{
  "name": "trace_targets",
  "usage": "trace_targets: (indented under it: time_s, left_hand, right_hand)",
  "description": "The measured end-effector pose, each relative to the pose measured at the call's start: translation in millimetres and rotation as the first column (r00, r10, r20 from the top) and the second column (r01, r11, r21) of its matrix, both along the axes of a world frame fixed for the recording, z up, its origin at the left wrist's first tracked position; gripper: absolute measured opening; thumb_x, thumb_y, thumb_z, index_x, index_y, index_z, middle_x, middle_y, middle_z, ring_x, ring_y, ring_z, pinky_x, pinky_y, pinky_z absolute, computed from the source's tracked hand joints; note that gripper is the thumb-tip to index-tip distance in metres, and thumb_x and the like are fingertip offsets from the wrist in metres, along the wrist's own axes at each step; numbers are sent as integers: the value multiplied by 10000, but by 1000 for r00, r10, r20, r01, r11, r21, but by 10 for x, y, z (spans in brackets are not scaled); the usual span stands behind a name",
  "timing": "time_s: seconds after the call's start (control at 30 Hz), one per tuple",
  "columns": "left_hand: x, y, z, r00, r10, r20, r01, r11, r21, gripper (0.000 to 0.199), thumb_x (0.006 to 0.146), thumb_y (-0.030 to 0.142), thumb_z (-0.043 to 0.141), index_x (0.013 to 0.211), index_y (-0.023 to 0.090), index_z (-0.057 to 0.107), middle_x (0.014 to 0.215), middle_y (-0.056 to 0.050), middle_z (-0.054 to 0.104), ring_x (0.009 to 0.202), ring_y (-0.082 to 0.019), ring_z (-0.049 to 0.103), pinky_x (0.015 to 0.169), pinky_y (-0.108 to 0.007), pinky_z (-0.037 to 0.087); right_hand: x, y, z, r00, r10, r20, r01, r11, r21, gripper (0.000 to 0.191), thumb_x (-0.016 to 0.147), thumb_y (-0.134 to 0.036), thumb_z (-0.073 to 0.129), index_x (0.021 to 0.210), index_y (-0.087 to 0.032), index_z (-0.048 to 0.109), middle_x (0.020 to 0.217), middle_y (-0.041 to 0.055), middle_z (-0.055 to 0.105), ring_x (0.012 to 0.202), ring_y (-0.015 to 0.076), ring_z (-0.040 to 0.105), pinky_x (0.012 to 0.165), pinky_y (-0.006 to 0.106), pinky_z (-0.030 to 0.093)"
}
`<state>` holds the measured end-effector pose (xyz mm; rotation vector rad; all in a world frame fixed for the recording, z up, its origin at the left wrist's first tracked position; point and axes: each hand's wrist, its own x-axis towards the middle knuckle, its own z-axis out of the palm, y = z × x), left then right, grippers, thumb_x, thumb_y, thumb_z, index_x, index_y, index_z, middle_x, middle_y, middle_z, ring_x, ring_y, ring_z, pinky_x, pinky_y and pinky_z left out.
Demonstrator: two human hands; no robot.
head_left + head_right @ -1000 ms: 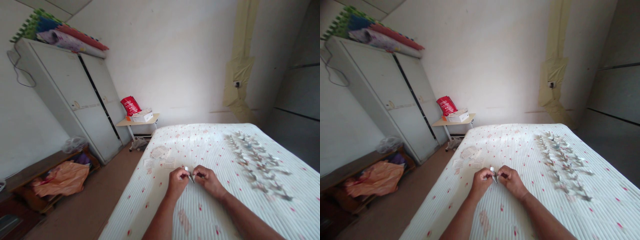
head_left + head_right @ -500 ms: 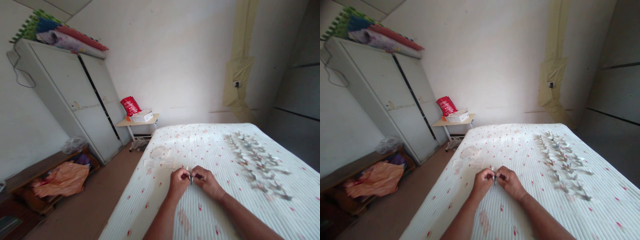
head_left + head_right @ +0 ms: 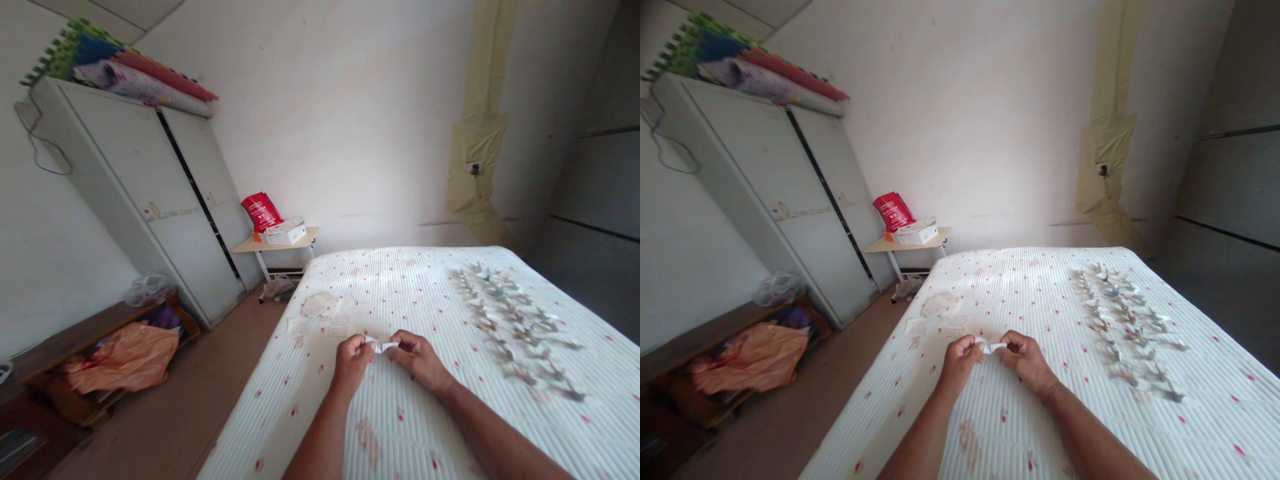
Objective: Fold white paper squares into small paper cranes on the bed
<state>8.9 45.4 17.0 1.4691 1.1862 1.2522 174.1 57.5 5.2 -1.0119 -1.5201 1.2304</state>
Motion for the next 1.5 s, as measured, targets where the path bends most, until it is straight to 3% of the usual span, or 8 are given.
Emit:
trace_targets:
  time_s: [0.23,0.4,0.6,0.7,0.8,1.1,1.33,1.5]
  left_hand:
    - [24,42,-66,997,72,30,-72,997,-20,198,686,308,557,639,118,584,499,32,511,501,-88,468,518,-193,361]
    - [24,56,-83,994,99,53,-96,994,-48,205,649,311,583,625,108,607,501,21,529,487,-86,456,502,-198,355]
    - [33,14,4,977,122,173,-98,985,-145,255,618,353,627,651,100,630,473,17,521,474,-89,467,501,-203,359]
    - [40,1,21,961,131,242,-92,982,-168,246,618,338,628,680,100,640,489,3,546,485,-94,481,517,-207,369]
    - [28,0,20,958,68,277,-21,985,-169,193,607,268,618,704,104,648,541,-7,582,519,-99,503,552,-212,389]
    - [13,-10,24,988,12,154,9,991,-134,180,594,172,550,703,108,679,595,-20,627,555,-123,539,577,-230,414]
    - [77,13,-66,1000,25,3,-25,1000,-18,197,606,125,509,699,119,683,597,-12,617,568,-124,544,555,-212,408]
    - [98,30,-126,999,42,33,-41,999,-34,178,623,150,532,741,114,661,570,-3,600,531,-116,531,529,-210,403]
  right_hand:
    - [-16,-17,62,999,15,-29,-16,999,-38,179,679,-316,597,617,-172,511,487,-45,525,457,84,424,476,211,309]
    - [-15,-16,45,1000,22,18,-22,1000,8,221,738,-356,548,627,-167,521,508,-38,528,462,81,420,473,207,311]
    - [-19,-5,25,991,-85,107,88,996,-22,279,751,-401,511,592,-171,505,468,-49,502,381,62,335,401,203,250]
    - [-22,-3,38,993,-86,77,87,996,-19,270,734,-397,528,589,-170,504,470,-44,515,396,66,355,416,205,266]
    - [-13,-2,56,997,-71,24,72,997,-27,238,715,-379,556,608,-170,516,490,-35,537,439,78,405,460,211,304]
    - [-15,-14,87,1000,-8,-20,7,999,-53,237,657,-393,616,617,-165,562,499,-32,529,473,93,439,499,225,328]
    - [-40,22,-49,998,41,-54,-43,998,-39,239,645,-387,638,624,-166,550,505,-43,492,471,80,403,480,217,292]
    - [-44,33,-95,997,51,-59,-51,999,2,203,677,-345,624,643,-163,538,533,-47,477,492,75,395,486,211,285]
